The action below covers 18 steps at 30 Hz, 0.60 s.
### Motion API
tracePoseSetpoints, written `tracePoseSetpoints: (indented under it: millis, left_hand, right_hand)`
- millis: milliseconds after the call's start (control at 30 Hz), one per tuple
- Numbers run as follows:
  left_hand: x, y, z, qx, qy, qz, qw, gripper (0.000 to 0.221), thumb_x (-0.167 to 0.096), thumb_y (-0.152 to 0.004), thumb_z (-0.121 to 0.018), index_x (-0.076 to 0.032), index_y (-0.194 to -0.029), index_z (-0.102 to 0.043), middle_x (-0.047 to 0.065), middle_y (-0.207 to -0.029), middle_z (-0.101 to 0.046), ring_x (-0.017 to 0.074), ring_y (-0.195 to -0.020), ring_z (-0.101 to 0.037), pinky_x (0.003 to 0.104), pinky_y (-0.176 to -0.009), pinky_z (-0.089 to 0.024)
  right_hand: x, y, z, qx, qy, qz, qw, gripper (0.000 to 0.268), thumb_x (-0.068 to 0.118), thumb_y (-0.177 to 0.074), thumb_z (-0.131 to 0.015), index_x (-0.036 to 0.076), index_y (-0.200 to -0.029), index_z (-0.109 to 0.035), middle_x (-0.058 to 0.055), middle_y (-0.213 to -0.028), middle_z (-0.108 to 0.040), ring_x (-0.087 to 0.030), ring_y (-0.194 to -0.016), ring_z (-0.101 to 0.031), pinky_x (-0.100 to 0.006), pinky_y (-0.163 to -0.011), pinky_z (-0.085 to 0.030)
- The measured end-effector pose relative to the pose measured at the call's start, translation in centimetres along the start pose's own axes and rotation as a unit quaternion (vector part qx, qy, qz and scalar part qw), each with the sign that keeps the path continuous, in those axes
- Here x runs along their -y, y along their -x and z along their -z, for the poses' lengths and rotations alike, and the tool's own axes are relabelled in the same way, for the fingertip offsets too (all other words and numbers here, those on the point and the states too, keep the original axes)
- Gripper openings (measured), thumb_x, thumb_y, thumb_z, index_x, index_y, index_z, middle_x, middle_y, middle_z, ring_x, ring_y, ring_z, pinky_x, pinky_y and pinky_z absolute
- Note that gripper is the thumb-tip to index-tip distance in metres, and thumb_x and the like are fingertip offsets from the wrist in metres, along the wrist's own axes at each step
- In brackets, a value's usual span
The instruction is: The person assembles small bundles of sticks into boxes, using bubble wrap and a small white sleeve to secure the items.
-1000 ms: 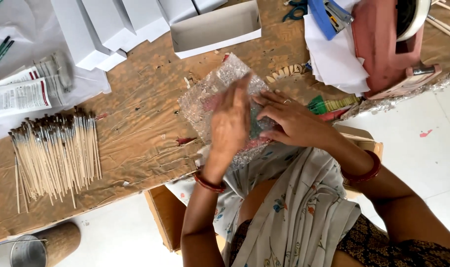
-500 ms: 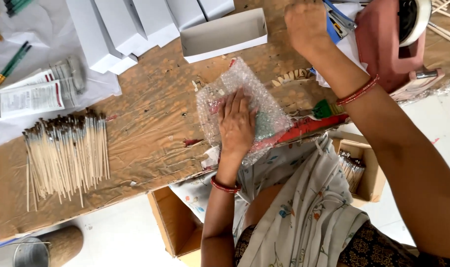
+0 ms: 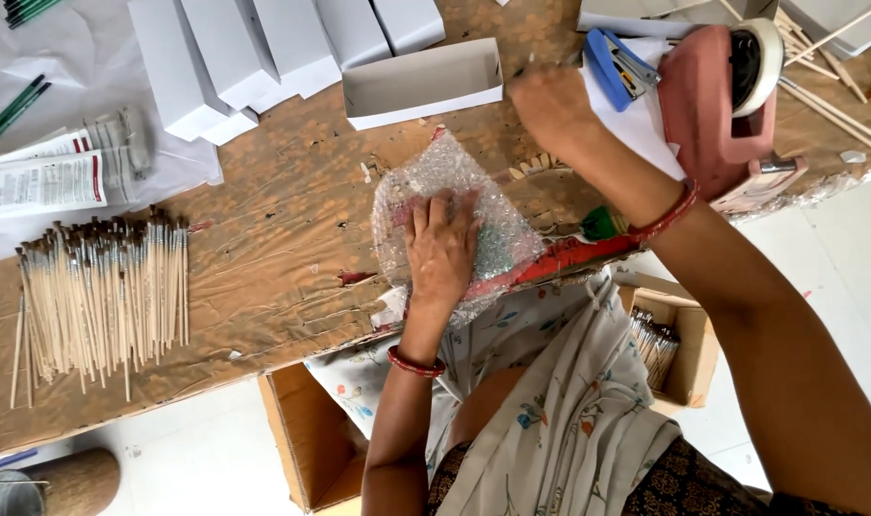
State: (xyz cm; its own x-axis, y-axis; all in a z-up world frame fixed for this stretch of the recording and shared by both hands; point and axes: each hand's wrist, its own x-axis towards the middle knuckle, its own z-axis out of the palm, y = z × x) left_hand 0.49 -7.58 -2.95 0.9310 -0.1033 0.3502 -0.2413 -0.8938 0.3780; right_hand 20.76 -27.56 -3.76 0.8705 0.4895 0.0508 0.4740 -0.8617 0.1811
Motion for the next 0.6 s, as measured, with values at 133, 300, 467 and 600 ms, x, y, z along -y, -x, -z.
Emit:
tracePoseSetpoints:
  millis: [133, 300, 467, 600]
  left_hand:
    - [-0.2, 0.1, -0.1, -0.005, 0.008, 0.001, 1.000, 0.040, -0.030, -0.099, -0.065, -0.021, -0.138, -0.064, 0.012, -0.133, -0.057, 0.0369, -0.124, -0.053, 0.055, -0.108, -0.042]
    - [0.0, 0.3, -0.6, -0.011, -0.004, -0.008, 1.000, 0.040, -0.031, -0.098, -0.066, -0.020, -0.137, -0.065, 0.011, -0.131, -0.057, 0.0353, -0.123, -0.054, 0.057, -0.108, -0.041]
    - [0.1, 0.1, -0.2, -0.003, -0.002, -0.003, 1.000, 0.041, -0.031, -0.098, -0.066, -0.020, -0.138, -0.065, 0.011, -0.131, -0.057, 0.0352, -0.122, -0.054, 0.056, -0.107, -0.042]
    - [0.0, 0.1, -0.6, -0.010, -0.011, -0.001, 1.000, 0.042, -0.032, -0.097, -0.066, -0.020, -0.137, -0.065, 0.010, -0.131, -0.057, 0.0346, -0.123, -0.053, 0.056, -0.106, -0.042]
  right_hand:
    - [3.5, 6.4, 4.3, -0.080, -0.020, 0.071, 0.994, 0.021, 0.009, -0.080, -0.068, 0.008, -0.100, -0.075, -0.015, -0.091, -0.072, -0.030, -0.086, -0.072, -0.046, -0.073, -0.056]
    - [3.7, 12.8, 2.6, -0.090, -0.191, 0.049, 0.976, 0.005, 0.005, -0.091, -0.065, 0.009, -0.089, -0.065, -0.012, -0.106, -0.073, -0.030, -0.085, -0.072, -0.043, -0.073, -0.058]
    - [5.2, 15.1, 6.6, -0.158, -0.251, -0.019, 0.955, 0.018, 0.010, -0.098, -0.065, 0.004, -0.115, -0.066, -0.015, -0.099, -0.070, -0.035, -0.083, -0.068, -0.046, -0.072, -0.055]
    - [6.2, 15.4, 7.1, -0.177, -0.225, -0.049, 0.957, 0.028, 0.023, -0.091, -0.074, 0.008, -0.114, -0.070, -0.017, -0.094, -0.065, -0.039, -0.087, -0.063, -0.050, -0.074, -0.051]
